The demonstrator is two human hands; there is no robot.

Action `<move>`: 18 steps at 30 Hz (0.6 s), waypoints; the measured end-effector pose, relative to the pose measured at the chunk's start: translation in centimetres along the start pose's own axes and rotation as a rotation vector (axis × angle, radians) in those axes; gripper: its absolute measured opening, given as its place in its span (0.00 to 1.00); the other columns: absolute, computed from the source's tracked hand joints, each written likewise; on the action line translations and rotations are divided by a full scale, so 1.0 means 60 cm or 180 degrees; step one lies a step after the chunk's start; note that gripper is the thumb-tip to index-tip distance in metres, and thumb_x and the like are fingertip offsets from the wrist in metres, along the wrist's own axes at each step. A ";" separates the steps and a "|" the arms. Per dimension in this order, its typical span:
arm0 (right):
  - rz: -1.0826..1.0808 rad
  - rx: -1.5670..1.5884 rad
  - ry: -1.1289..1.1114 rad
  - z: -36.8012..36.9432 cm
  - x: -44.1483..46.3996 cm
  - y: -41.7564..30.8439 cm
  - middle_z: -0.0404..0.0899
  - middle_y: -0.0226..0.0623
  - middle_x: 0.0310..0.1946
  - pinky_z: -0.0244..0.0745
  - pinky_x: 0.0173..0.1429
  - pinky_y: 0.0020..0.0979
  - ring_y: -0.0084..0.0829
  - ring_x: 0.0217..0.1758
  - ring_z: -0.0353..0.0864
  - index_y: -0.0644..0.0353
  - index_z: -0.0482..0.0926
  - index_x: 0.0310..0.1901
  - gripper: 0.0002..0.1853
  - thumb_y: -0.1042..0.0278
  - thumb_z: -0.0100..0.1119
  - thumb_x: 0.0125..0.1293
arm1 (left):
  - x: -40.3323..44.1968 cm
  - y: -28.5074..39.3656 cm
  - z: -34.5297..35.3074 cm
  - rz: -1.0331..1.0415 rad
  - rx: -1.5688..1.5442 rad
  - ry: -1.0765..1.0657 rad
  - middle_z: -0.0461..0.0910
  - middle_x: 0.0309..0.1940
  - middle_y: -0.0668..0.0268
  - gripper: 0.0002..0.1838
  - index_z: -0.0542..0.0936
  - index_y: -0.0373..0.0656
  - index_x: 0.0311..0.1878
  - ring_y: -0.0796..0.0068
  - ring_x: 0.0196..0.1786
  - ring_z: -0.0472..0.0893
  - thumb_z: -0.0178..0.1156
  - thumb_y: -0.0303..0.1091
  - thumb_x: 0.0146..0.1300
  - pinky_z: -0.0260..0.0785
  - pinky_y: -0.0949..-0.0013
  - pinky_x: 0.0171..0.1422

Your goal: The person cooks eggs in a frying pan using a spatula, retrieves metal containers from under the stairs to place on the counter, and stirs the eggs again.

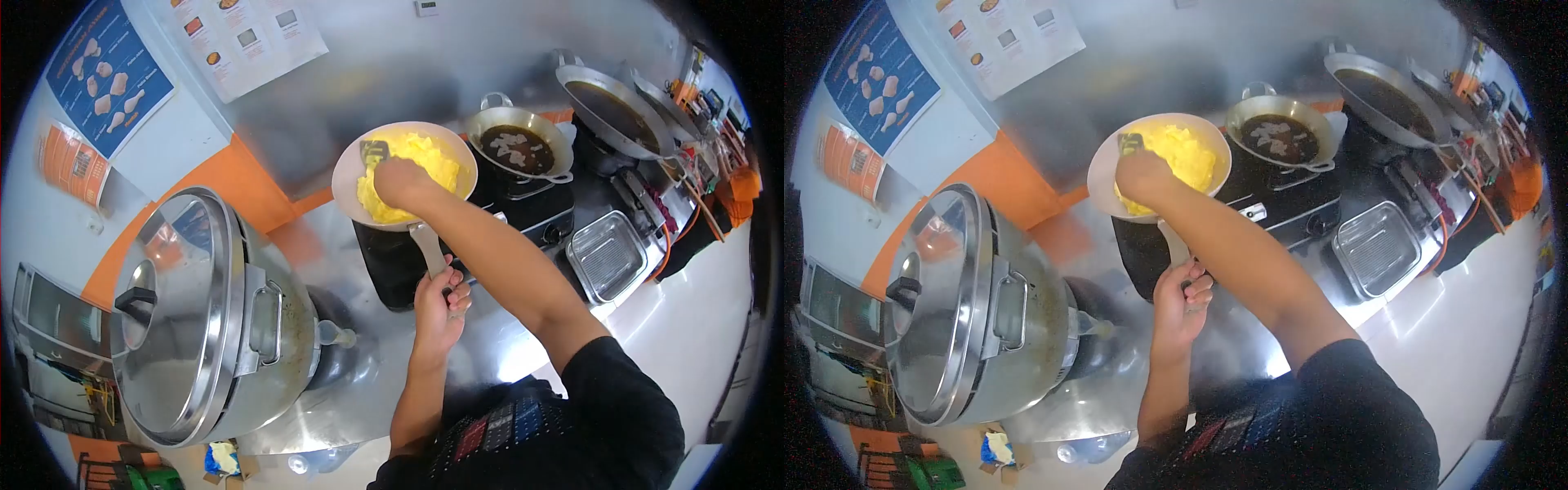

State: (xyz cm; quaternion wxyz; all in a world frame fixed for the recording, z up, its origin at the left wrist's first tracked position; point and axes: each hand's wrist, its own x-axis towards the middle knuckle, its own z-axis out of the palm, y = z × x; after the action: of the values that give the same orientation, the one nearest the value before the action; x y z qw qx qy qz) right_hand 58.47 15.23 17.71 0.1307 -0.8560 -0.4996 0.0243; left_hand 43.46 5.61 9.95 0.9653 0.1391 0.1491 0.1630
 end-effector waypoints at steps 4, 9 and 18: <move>0.0265 0.0036 0.0258 -0.012 0.062 0.025 0.81 0.49 0.42 0.77 0.47 0.41 0.44 0.44 0.83 0.65 0.82 0.38 0.12 0.70 0.53 0.57 | 0.008 -0.008 -0.016 0.0024 -0.0011 -0.0038 0.66 0.27 0.69 0.10 0.70 0.43 0.49 0.85 0.21 0.61 0.50 0.26 0.64 0.52 0.82 0.21; -0.0210 -0.0525 -0.0552 -0.140 0.049 0.031 0.82 0.52 0.32 0.77 0.35 0.38 0.44 0.32 0.83 0.67 0.83 0.31 0.10 0.73 0.53 0.53 | -0.004 0.005 -0.006 0.0003 -0.0122 0.0042 0.67 0.27 0.69 0.11 0.71 0.41 0.49 0.85 0.21 0.61 0.50 0.26 0.64 0.52 0.82 0.20; -0.0809 -0.1739 -0.0216 -0.291 -0.091 0.033 0.81 0.51 0.26 0.77 0.34 0.38 0.46 0.30 0.82 0.66 0.83 0.29 0.09 0.72 0.53 0.53 | -0.003 0.004 -0.005 0.0027 -0.0235 -0.0005 0.68 0.28 0.69 0.12 0.72 0.41 0.50 0.85 0.21 0.62 0.51 0.26 0.64 0.53 0.82 0.20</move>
State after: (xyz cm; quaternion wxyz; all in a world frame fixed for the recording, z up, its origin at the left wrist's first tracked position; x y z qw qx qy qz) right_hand 60.42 6.12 33.59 -0.1192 -0.7887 -0.5949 -0.0990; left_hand 43.13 5.85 9.77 0.9692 0.1041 0.1417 0.1724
